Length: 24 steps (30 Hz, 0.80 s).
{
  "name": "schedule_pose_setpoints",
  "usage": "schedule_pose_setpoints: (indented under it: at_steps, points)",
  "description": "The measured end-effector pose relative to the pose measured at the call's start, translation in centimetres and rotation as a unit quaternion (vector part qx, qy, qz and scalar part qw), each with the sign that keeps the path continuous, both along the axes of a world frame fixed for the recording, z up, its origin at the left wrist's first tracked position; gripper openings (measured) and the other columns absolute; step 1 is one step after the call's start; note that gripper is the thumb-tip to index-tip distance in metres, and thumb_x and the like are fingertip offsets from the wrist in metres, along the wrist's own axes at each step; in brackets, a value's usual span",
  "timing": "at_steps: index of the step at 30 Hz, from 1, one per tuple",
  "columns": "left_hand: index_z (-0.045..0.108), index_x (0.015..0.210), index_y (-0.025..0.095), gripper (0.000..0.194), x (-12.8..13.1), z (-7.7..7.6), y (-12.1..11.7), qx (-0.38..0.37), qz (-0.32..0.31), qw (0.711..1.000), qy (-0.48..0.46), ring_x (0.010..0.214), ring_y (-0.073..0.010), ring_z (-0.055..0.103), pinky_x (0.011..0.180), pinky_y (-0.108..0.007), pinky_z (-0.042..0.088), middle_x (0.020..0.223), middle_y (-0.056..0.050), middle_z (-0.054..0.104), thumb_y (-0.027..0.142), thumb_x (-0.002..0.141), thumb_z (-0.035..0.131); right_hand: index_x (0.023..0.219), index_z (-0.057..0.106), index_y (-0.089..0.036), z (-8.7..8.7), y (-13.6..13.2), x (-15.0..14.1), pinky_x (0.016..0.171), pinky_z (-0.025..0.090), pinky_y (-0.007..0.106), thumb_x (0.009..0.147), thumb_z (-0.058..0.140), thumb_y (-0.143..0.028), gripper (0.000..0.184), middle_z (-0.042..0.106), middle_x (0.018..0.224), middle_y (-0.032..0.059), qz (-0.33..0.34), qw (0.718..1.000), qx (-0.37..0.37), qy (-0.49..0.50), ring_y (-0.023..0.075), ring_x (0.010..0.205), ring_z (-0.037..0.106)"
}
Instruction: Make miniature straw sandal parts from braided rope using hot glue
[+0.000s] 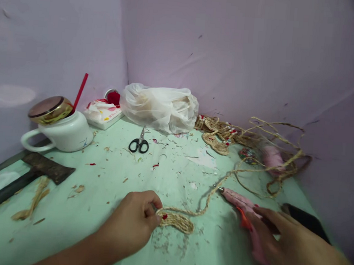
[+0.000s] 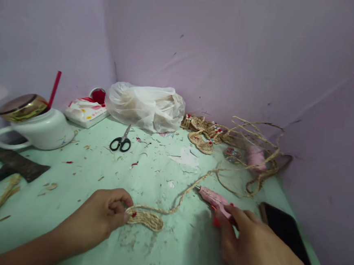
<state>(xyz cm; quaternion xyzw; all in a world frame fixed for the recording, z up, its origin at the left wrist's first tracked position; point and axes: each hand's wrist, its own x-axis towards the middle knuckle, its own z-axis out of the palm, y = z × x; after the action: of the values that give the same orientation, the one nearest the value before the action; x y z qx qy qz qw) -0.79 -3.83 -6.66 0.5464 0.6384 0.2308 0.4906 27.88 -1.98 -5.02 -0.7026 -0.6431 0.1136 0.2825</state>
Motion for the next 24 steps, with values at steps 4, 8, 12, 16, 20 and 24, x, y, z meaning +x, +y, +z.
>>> schedule_pose_setpoints:
  at_steps: [4, 8, 12, 16, 20, 24]
  points:
    - [0.063, 0.079, 0.021, 0.013, -0.2, 0.7, 0.1, 0.014, -0.049, 0.991, 0.125, 0.049, -0.0113, 0.048, 0.048, -0.020, 0.031, 0.051, 0.004, 0.054, 0.019, 0.072, 0.051, 0.105, 0.062, -0.026, 0.8, 0.2, -5.1, 0.077, 0.051, 0.038, 0.078, 0.056, -0.030, 0.028, 0.069, 0.100, 0.0058, 0.310, 0.936, 0.124, -0.112, 0.0246, 0.091, 0.064]
    - [0.064, 0.084, 0.024, 0.017, -0.3, 1.2, 0.1, 0.002, -0.080, 0.983, 0.165, 0.052, -0.0118, 0.050, 0.051, -0.021, 0.033, 0.058, 0.003, 0.059, 0.022, 0.075, 0.049, 0.103, 0.059, -0.022, -0.2, 0.6, -8.5, 0.092, 0.043, 0.044, 0.075, 0.057, -0.017, 0.028, 0.070, 0.096, 0.0042, 0.410, 0.895, 0.121, -0.124, 0.0210, 0.090, 0.064]
    - [0.062, 0.091, 0.025, 0.022, -0.1, 1.2, -0.1, -0.004, -0.085, 0.983, 0.160, 0.056, -0.0123, 0.054, 0.053, -0.021, 0.035, 0.062, 0.003, 0.062, 0.019, 0.074, 0.049, 0.104, 0.057, -0.018, -1.5, 1.1, -9.1, 0.086, 0.045, 0.044, 0.078, 0.055, -0.020, 0.026, 0.071, 0.091, 0.0042, 0.421, 0.890, 0.140, -0.110, 0.0203, 0.083, 0.066]
    - [0.059, 0.102, 0.026, 0.033, 0.1, 1.0, 0.1, 0.000, -0.078, 0.978, 0.194, 0.056, -0.0129, 0.056, 0.053, -0.020, 0.037, 0.061, 0.004, 0.063, 0.016, 0.071, 0.050, 0.102, 0.058, -0.020, -2.2, 1.8, -8.5, 0.081, 0.045, 0.043, 0.081, 0.058, -0.033, 0.025, 0.072, 0.087, 0.0008, 0.436, 0.878, 0.151, -0.131, 0.0189, 0.075, 0.067]
    - [0.063, 0.085, 0.025, 0.023, 0.2, 0.9, 0.4, 0.012, -0.127, 0.965, 0.227, 0.054, -0.0112, 0.055, 0.048, -0.018, 0.035, 0.065, 0.004, 0.064, 0.014, 0.070, 0.050, 0.096, 0.061, -0.022, -2.7, 2.3, -7.8, 0.081, 0.042, 0.041, 0.082, 0.056, -0.042, 0.025, 0.072, 0.082, -0.0022, 0.451, 0.865, 0.165, -0.146, 0.0161, 0.069, 0.067]
    - [0.062, 0.081, 0.025, 0.022, 0.2, 0.2, 0.2, 0.054, -0.144, 0.952, 0.264, 0.057, -0.0117, 0.057, 0.051, -0.018, 0.038, 0.070, 0.005, 0.066, 0.012, 0.069, 0.049, 0.094, 0.062, -0.023, -3.2, 2.3, -7.4, 0.082, 0.041, 0.038, 0.087, 0.049, -0.040, 0.022, 0.070, 0.075, -0.0043, 0.461, 0.860, 0.163, -0.143, 0.0129, 0.062, 0.066]
